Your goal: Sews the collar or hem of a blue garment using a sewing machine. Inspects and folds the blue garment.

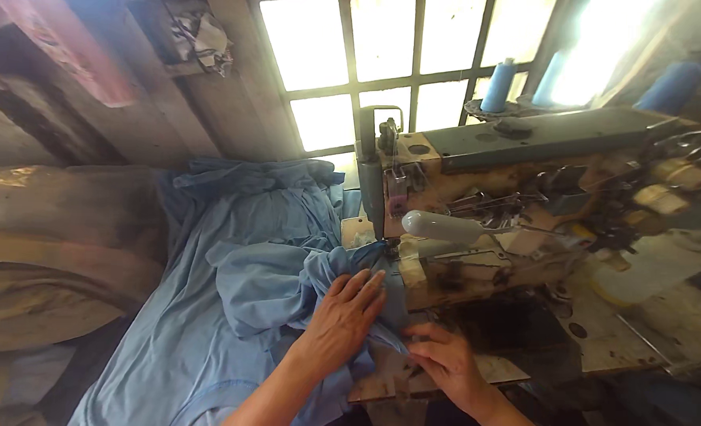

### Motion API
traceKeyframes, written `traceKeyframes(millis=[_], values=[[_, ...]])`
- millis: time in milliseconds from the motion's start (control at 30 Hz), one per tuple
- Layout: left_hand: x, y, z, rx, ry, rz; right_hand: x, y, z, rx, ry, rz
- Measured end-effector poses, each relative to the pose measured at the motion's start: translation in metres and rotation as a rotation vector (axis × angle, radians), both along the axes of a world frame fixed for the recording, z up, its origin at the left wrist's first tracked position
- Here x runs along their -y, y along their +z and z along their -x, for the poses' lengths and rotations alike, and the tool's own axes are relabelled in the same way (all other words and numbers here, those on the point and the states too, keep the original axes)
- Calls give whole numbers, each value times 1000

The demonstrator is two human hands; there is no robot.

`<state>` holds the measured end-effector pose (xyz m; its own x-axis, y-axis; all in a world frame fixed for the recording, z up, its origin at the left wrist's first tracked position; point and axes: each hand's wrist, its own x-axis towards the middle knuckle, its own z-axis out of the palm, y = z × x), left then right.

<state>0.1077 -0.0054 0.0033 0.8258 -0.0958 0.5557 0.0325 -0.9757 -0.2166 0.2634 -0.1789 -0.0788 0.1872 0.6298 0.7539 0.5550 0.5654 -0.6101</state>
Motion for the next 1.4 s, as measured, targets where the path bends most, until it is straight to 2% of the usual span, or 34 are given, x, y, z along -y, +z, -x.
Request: traceKeyframes(millis=[100,267,467,667,767,833,967,1033,1100,1167,1300,1367,1400], values=[[7,0,-2,54,-6,-29,-4,-1,-4,-37,32,-19],[6,8,-7,-2,48,5,-16,7,-14,-16,-19,-31],[-2,26,-26,-150,134,222,-35,36,-27,70,-123,22],[-20,52,-47,-430,291,447,-42,75,-21,225,-329,267],[-13,61,-39,-442,148,447,-44,74,-15,231,-390,250],[-17,65,-33,-362,52,401,-43,74,-17,194,-360,264],[-74,73,-17,-449,215,357,-41,86,-23,92,-211,435],[-88,72,-6,-490,205,416,-42,96,-25,48,-144,529],[-80,73,1,-453,165,483,-43,108,-30,-23,-64,633],[-58,74,10,-289,182,486,-45,118,-34,-85,15,732],[-18,76,16,191,210,167,-53,132,-39,-59,118,833],[-22,70,16,257,216,-7,-56,135,-39,-50,128,882],[-31,65,15,257,202,-30,-56,135,-39,-62,134,891]])
